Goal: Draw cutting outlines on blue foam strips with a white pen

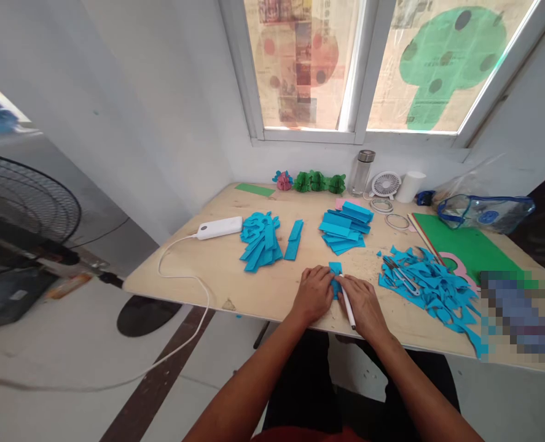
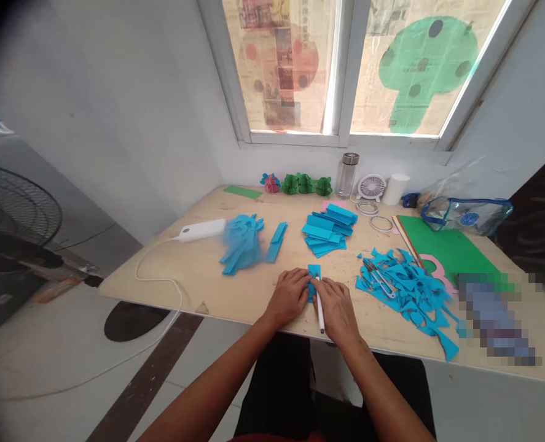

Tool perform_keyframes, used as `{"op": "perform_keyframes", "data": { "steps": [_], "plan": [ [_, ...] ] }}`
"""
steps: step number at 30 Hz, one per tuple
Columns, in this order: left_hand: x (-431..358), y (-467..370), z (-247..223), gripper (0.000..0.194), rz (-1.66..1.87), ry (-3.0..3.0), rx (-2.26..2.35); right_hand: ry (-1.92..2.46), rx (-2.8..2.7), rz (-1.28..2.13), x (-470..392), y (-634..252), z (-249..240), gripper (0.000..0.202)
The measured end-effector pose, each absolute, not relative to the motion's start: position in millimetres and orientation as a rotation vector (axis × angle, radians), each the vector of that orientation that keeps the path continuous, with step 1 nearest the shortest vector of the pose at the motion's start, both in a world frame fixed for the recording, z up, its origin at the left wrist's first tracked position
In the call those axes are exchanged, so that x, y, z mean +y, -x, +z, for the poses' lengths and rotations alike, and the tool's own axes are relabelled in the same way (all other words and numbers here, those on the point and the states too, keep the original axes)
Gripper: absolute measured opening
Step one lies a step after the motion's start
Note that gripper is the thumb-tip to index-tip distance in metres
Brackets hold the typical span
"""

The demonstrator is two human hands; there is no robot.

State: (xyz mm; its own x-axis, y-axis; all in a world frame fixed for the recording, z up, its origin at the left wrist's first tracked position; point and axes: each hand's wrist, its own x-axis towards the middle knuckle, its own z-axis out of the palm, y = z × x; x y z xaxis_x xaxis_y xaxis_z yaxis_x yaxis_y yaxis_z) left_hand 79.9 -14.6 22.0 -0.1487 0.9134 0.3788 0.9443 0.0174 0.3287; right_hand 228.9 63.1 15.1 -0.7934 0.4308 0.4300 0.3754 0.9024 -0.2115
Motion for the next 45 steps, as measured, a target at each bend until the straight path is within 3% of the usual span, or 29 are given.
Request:
{"op": "perform_keyframes", "data": {
  "steps": [45],
  "plan": [
    [-12.9,-81.2,18.7,0.024,-0.721,1.978,-2.160,0.591,-2.573,0.148,59.9,-228.5,20.6,0.040]
  ]
}}
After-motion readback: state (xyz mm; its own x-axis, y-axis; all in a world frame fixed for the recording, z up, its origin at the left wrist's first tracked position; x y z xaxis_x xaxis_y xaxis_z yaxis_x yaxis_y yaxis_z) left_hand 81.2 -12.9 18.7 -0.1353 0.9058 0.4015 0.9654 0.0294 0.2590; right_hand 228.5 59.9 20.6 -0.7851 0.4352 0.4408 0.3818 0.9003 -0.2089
